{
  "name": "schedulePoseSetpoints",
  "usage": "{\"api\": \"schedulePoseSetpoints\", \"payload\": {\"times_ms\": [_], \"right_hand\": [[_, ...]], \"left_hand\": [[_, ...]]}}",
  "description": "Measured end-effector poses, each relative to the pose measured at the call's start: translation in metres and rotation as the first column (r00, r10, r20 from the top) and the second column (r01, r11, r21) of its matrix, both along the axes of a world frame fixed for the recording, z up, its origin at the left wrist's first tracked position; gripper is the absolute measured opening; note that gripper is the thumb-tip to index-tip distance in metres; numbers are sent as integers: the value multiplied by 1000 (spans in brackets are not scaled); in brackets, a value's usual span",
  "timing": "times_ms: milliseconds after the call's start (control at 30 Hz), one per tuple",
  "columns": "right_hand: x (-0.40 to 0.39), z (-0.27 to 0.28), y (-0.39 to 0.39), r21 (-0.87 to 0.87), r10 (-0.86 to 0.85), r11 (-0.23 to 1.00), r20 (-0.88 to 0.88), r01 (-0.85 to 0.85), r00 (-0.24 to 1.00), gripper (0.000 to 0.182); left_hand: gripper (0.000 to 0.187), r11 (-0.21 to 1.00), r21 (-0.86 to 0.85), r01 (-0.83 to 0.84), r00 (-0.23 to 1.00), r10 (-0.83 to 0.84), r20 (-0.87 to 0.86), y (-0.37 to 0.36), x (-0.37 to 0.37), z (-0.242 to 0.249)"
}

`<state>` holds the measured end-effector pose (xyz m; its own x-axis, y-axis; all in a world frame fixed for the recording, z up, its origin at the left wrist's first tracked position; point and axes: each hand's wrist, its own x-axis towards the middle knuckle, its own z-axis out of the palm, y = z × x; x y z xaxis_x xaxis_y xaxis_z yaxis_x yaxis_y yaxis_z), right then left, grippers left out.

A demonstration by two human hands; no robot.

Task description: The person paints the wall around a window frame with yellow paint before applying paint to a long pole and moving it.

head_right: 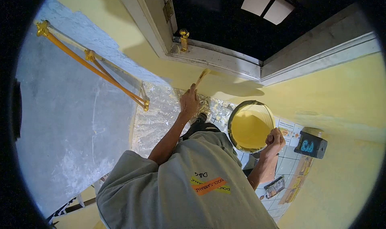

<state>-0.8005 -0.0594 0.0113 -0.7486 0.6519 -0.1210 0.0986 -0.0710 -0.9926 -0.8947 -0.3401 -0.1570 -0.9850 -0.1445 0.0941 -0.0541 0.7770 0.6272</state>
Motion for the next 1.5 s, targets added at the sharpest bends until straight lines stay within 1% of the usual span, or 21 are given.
{"api": "schedulePoseSetpoints", "payload": {"times_ms": [133, 200, 267, 333, 400, 433, 533, 600, 667, 733, 800, 833, 900, 933, 1000, 1233, 1300, 1333, 1400, 1500], "right_hand": [[0, -7, 2, -6, 5, 1000, 7, -5, 1000, 26], [-1, -11, -2, -23, 2, 1000, 23, -2, 1000, 27], [-2, -5, -10, -5, 12, 1000, -42, -12, 999, 26], [-4, -5, -13, 1, 7, 1000, -44, -7, 999, 26], [-3, -8, -10, -19, -15, 1000, -11, 14, 1000, 26], [-5, -7, -10, -16, -9, 1000, -14, 8, 1000, 26], [-5, -5, -17, -42, -20, 999, -26, 18, 999, 27], [-6, -3, -21, -12, -11, 1000, -29, 10, 1000, 27], [-7, -1, -26, 0, -23, 1000, -20, 23, 1000, 27], [-2, -2, -34, 9, -48, 999, 4, 48, 999, 27], [-5, -2, -41, 0, -30, 1000, -58, 30, 998, 27], [-6, 0, -47, 3, -42, 999, -56, 43, 998, 27], [-5, 7, -62, 19, -86, 996, -21, 87, 996, 27], [-4, 7, -64, 22, -93, 995, -26, 93, 995, 27], [0, 5, -65, -14, -57, 998, -19, 57, 998, 23], [-3, 4, -81, -28, -84, 996, 7, 84, 996, 21], [-3, 1, -84, -29, -86, 996, 1, 86, 996, 20], [-3, 0, -85, -28, -87, 996, -3, 87, 996, 20], [-2, -2, -88, -60, -73, 996, -11, 72, 997, 19], [-4, 1, -97, -36, -63, 997, 9, 63, 998, 20]], "left_hand": [[39, 1000, -27, 14, 999, -15, -40, -13, -4, 1], [39, 999, 11, 32, 999, -32, -25, -18, -1, 3], [39, 1000, -4, 13, 1000, -13, -19, -20, 4, -6], [39, 1000, -17, -9, 999, 8, -53, -22, -7, -5], [40, 999, 39, -5, 1000, 5, 10, -22, -4, -3], [40, 999, 42, -11, 1000, 11, 7, -22, -6, -1], [44, 1000, 9, 22, 1000, -22, 17, -25, -1, 2], [49, 999, 28, 23, 998, -24, 50, -27, -4, 2], [51, 999, 22, 28, 999, -28, 22, -30, -7, -8], [52, 999, 13, 45, 999, -45, 10, -36, -5, -6], [49, 997, 31, 72, 996, -74, 54, -40, -9, -3], [49, 996, 34, 85, 995, -87, 55, -41, -10, -8], [45, 998, 12, 62, 997, -61, -47, -44, -10, -14], [45, 998, 15, 69, 996, -68, -52, -46, -12, -13], [31, 1000, 2, 28, 996, -28, -82, -50, -12, -10], [31, 998, 27, 64, 997, -64, -33, -64, -15, 0], [32, 996, 23, 81, 996, -82, 41, -66, -17, -2], [32, 996, 24, 82, 996, -83, 38, -68, -17, -2], [32, 994, 68, 88, 996, -85, -42, -72, -17, -3], [30, 994, 41, 105, 994, -104, -42, -80, -17, -5]]}}
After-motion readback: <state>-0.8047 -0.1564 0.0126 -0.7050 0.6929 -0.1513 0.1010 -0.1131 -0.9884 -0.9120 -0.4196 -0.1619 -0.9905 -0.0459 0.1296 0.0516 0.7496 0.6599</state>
